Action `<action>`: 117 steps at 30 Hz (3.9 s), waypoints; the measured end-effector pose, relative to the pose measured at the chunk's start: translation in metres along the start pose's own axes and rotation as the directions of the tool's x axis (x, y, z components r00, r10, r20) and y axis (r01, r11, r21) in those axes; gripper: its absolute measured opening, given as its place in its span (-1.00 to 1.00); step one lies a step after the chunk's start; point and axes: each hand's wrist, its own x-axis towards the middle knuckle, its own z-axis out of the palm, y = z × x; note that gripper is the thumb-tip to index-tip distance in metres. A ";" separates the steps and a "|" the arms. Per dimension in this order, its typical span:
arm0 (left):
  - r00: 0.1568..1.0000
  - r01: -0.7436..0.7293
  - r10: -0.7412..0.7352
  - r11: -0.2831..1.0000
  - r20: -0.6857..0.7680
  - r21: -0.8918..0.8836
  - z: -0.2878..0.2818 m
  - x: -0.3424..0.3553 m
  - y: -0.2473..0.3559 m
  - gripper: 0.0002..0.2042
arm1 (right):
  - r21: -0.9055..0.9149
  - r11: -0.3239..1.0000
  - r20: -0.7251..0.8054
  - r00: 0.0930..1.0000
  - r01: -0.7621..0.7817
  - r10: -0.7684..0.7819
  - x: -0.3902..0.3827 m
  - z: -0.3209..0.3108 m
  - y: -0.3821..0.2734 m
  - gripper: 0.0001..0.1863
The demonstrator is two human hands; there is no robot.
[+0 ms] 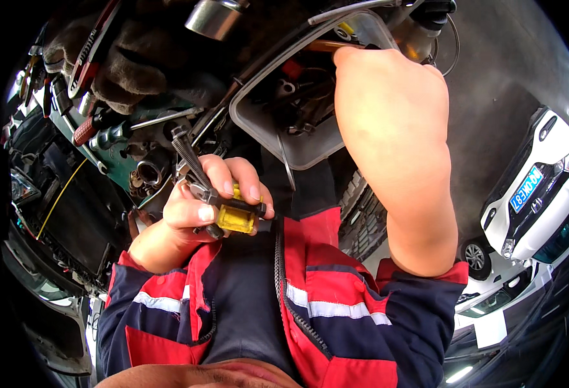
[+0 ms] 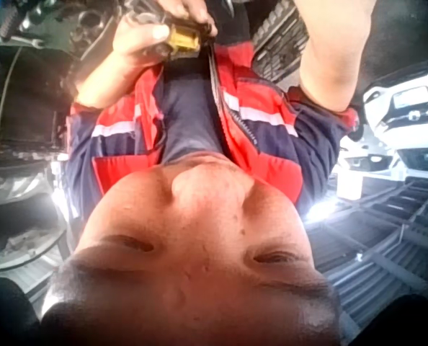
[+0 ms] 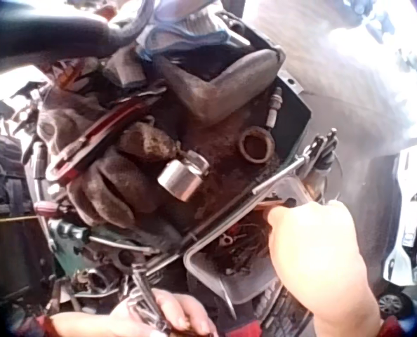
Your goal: The person handles various small mechanical components from a tray, including a spring and a rubber seal, and fits them onto a larger assembly.
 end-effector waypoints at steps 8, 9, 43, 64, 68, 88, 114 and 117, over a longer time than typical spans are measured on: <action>0.995 0.069 -0.068 0.998 -0.073 0.010 0.006 -0.003 0.004 -0.75 | 0.703 0.710 -0.259 0.944 0.041 0.203 -0.031 0.005 -0.002 -0.86; 0.995 0.071 -0.069 0.997 -0.075 0.025 0.006 -0.003 0.004 -0.75 | 0.904 0.427 -0.133 0.949 -0.002 0.287 -0.042 0.001 -0.005 -0.86; 1.000 -0.002 0.002 0.996 0.004 0.087 -0.004 0.008 0.001 -0.72 | 0.211 0.875 -0.096 0.900 0.436 -0.425 -0.002 -0.002 0.043 -0.79; 0.996 -0.007 0.017 0.994 -0.089 0.113 0.001 0.012 -0.003 -0.71 | -0.064 0.600 0.113 0.603 0.797 -0.790 0.019 -0.032 0.018 -0.92; 0.994 -0.010 0.018 0.997 -0.105 0.072 0.004 0.010 -0.001 -0.72 | 0.296 0.623 0.336 0.531 0.724 -0.778 0.036 -0.049 0.027 -0.87; 0.998 0.022 -0.017 0.995 -0.056 0.097 -0.001 0.010 0.000 -0.73 | 0.391 0.602 -0.205 0.704 0.696 -0.680 -0.010 0.002 0.072 -0.76; 0.994 -0.002 0.029 0.968 -0.106 0.250 0.013 0.004 -0.004 -0.60 | 0.796 0.221 -0.560 0.824 0.564 -0.086 -0.078 0.017 -0.039 -0.68; 0.999 -0.036 0.038 0.998 -0.033 0.057 0.011 0.006 -0.006 -0.66 | 0.675 0.602 -0.558 0.829 0.426 0.038 -0.075 0.013 -0.009 -0.63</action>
